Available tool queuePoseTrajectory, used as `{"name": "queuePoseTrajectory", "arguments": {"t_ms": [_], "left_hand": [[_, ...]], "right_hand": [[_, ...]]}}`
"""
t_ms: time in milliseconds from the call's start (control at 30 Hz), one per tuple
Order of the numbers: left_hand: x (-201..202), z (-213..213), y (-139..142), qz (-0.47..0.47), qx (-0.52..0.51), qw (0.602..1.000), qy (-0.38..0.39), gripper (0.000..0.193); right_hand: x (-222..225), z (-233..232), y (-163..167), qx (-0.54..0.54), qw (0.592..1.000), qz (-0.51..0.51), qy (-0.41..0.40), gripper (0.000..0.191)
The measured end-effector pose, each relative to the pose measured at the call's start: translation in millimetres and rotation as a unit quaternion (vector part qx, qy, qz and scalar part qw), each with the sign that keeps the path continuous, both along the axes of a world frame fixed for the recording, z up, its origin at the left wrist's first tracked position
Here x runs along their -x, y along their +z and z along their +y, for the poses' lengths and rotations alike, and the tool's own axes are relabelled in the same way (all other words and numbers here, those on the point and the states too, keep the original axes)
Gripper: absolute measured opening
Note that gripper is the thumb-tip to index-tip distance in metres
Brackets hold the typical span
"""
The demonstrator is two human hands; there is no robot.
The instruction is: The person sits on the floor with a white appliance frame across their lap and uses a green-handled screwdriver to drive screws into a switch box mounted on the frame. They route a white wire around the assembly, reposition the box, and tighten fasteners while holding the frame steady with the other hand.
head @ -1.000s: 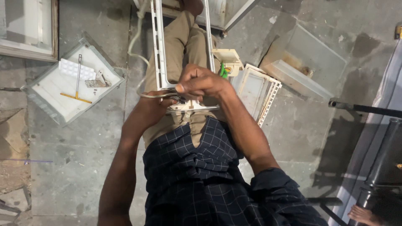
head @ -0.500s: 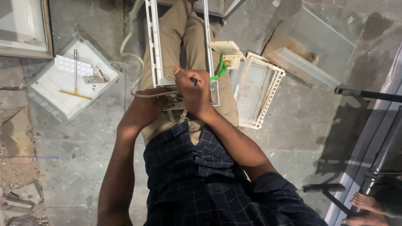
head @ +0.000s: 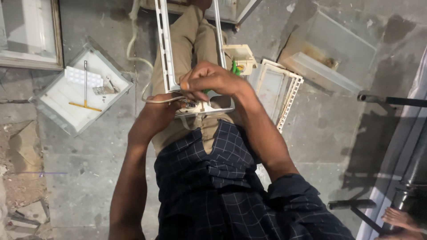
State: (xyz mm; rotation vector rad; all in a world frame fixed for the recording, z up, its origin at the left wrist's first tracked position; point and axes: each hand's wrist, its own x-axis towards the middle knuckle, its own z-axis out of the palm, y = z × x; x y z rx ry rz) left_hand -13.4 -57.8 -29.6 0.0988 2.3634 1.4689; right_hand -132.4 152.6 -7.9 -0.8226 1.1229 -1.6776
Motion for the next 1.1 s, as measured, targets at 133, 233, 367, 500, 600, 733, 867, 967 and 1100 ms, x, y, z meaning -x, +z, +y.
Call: {"name": "queuePoseTrajectory", "arguments": {"t_ms": [133,233,367,500,600,733,867,967,1100], "left_hand": [[3,-1,3,0.027,-0.053,0.998,-0.001,0.017],[6,-3,7,-0.085,-0.027,0.996,0.007,0.017],[8,-2,6,-0.071,0.001,0.997,0.014,0.021],[9,-3,2,-0.081,0.015,0.997,0.009,0.025],[9,-5,3,-0.053,0.018,0.998,-0.007,0.024],[9,-5,4,-0.078,0.018,0.997,0.004,0.024],[7,-6,1,-0.067,0.021,0.998,0.005,0.021],[5,-8,-3,-0.069,0.004,0.998,0.011,0.018],[3,-7,-7,-0.001,-0.017,1.0,0.002,0.013]], "right_hand": [[17,-1,1,0.073,0.99,-0.027,0.12,0.046],[4,-7,-6,0.088,0.992,-0.057,0.075,0.047],[-39,-4,-21,-0.024,0.98,-0.078,-0.182,0.05],[-55,-8,-28,-0.068,0.946,0.085,-0.305,0.043],[-61,-16,-24,-0.087,0.925,0.063,-0.365,0.034],[-64,-22,-17,-0.073,0.893,0.179,-0.406,0.042],[-68,-30,-15,-0.109,0.877,0.144,-0.445,0.045],[-72,-34,-14,-0.127,0.842,0.211,-0.48,0.042],[-81,-43,-13,-0.142,0.811,0.155,-0.546,0.044]]}}
